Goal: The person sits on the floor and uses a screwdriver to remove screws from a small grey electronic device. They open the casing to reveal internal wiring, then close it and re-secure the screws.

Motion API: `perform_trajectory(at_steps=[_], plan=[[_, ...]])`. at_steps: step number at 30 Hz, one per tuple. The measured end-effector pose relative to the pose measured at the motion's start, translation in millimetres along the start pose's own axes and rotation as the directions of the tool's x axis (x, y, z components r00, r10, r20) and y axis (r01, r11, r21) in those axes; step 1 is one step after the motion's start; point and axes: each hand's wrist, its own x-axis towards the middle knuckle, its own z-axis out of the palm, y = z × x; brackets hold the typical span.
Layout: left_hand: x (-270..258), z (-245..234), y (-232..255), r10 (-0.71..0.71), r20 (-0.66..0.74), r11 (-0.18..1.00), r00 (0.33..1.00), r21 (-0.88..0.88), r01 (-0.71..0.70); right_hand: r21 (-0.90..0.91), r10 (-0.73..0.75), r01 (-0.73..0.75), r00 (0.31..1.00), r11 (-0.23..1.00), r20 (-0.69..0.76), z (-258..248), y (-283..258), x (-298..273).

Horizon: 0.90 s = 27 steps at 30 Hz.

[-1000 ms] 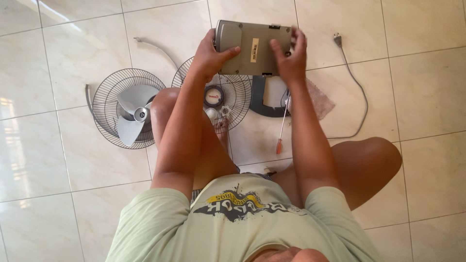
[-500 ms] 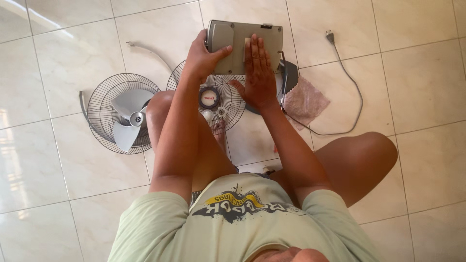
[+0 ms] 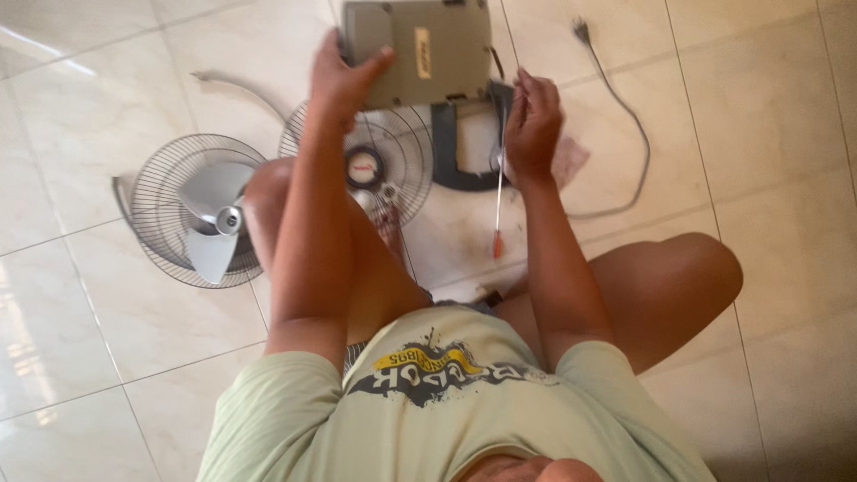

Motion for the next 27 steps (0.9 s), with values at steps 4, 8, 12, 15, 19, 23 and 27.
perform_trajectory(at_steps=[4,8,12,15,19,23,27], plan=[[-0.9,-6.6,-1.6,0.048,0.008,0.998,0.999,0.032,-0.048,0.112,0.333,-0.324,0.939,0.939,-0.084,-23.8,44.9,-22.8],[-1.2,-10.5,-2.4,0.013,-0.010,0.993,1.000,0.115,-0.012,-0.093,0.436,-0.441,0.897,0.893,-0.071,-46.6,88.3,-44.0],[-1.0,-16.5,-7.9,0.013,0.012,0.997,1.000,0.078,-0.014,-0.106,0.453,-0.464,0.884,0.879,-0.115,-67.1,114.8,-66.5],[-0.7,-17.7,-11.6,0.092,0.066,0.995,0.994,-0.036,-0.090,-0.118,0.429,-0.435,0.900,0.893,-0.074,-77.7,133.7,-84.0],[-3.9,-22.2,-7.8,0.158,0.105,0.986,0.982,-0.075,-0.150,-0.277,0.563,-0.535,0.826,0.798,0.027,-71.8,170.4,-125.5],[-12.5,-20.2,2.2,0.232,0.089,0.966,0.969,-0.139,-0.218,-0.326,0.685,-0.625,0.720,0.709,0.108,-50.7,204.5,-183.2],[-17.6,-19.5,16.9,0.045,0.090,0.999,0.995,0.005,-0.046,-0.434,0.646,-0.537,0.749,0.724,0.151,-31.5,212.4,-231.3]])
